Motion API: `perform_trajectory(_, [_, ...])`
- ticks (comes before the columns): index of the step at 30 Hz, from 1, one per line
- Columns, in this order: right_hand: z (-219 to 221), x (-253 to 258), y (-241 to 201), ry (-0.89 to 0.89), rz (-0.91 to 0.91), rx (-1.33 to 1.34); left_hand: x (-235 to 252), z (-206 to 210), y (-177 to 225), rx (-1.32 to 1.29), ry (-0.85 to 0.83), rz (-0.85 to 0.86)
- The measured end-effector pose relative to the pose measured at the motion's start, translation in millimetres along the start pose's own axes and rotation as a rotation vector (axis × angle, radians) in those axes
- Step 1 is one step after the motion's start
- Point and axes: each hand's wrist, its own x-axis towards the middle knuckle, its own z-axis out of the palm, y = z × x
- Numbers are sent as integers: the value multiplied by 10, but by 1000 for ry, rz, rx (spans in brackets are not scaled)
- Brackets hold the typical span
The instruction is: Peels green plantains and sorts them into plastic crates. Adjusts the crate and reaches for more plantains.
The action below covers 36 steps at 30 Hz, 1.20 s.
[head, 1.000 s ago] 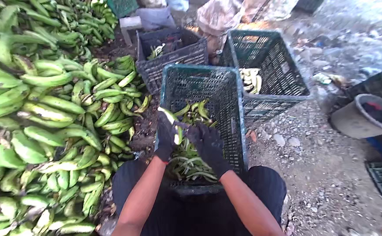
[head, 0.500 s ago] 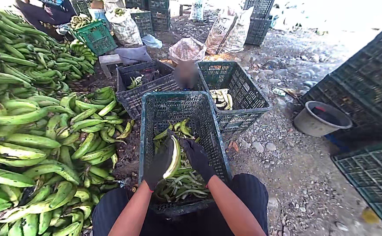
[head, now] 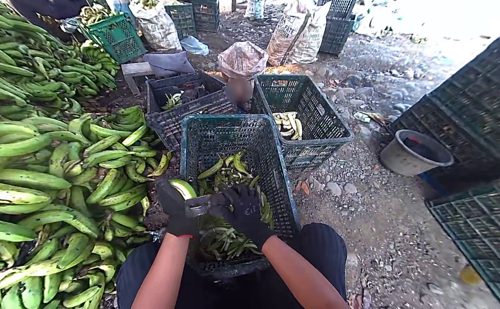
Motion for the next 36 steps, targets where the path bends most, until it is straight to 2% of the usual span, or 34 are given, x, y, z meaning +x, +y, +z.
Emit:
perform_trajectory(2, [28, 15, 6, 69, 14, 13, 4, 6, 1, -56, -19, -15])
perform_trajectory(4, [-19, 24, 7, 46, 44, 28, 18, 30, 16, -122, -62, -50])
perform_trajectory(7, [-182, 45, -59, -102, 189, 38, -21, 66, 33, -119, -115, -65])
perform_trajectory(9, [-288, 136, -92, -245, 325, 82, -92, 124, 3, -233, -157, -55])
perform_trajectory(10, [-312, 163, -79, -277, 338, 84, -107, 141, -21, -315, -206, -50])
perform_trajectory(11, [-317, 162, -62, -276, 317, 61, -109, 146, -44, -375, -256, -40])
perform_trajectory(14, [-163, 45, 0, -60, 134, -68, -113, 53, -81, -380, -355, -26])
perform_trajectory(16, [-113, 25, 4, 8, 103, -76, -119, -13, -128, -396, -427, -46])
perform_trajectory(20, [-218, 130, 33, -169, 282, 28, -110, 49, -254, -284, -676, 139])
perform_trajectory(23, [-286, 172, 194, -225, 367, 243, -193, 83, -255, -169, -870, 309])
perform_trajectory(24, [-298, 150, 247, -226, 388, 329, -277, 49, -201, -109, -923, 292])
perform_trajectory(26, [-335, 121, 313, -227, 433, 456, -395, 90, -131, -143, -966, 113])
perform_trajectory(29, [-301, 90, 288, -177, 374, 389, -232, 199, -84, -523, -898, -113])
perform_trajectory(31, [-255, 84, 238, -199, 212, 220, -83, 159, -110, -748, -753, -202])
perform_trajectory(33, [-146, 54, 217, -110, -23, 70, 11, 75, -112, -829, -616, -342])
perform_trajectory(34, [-75, 40, 230, -34, -138, 36, 52, 38, -96, -847, -580, -442])
perform_trajectory(36, [34, 39, 257, 67, -275, 27, 140, -41, -110, -941, -621, -610])
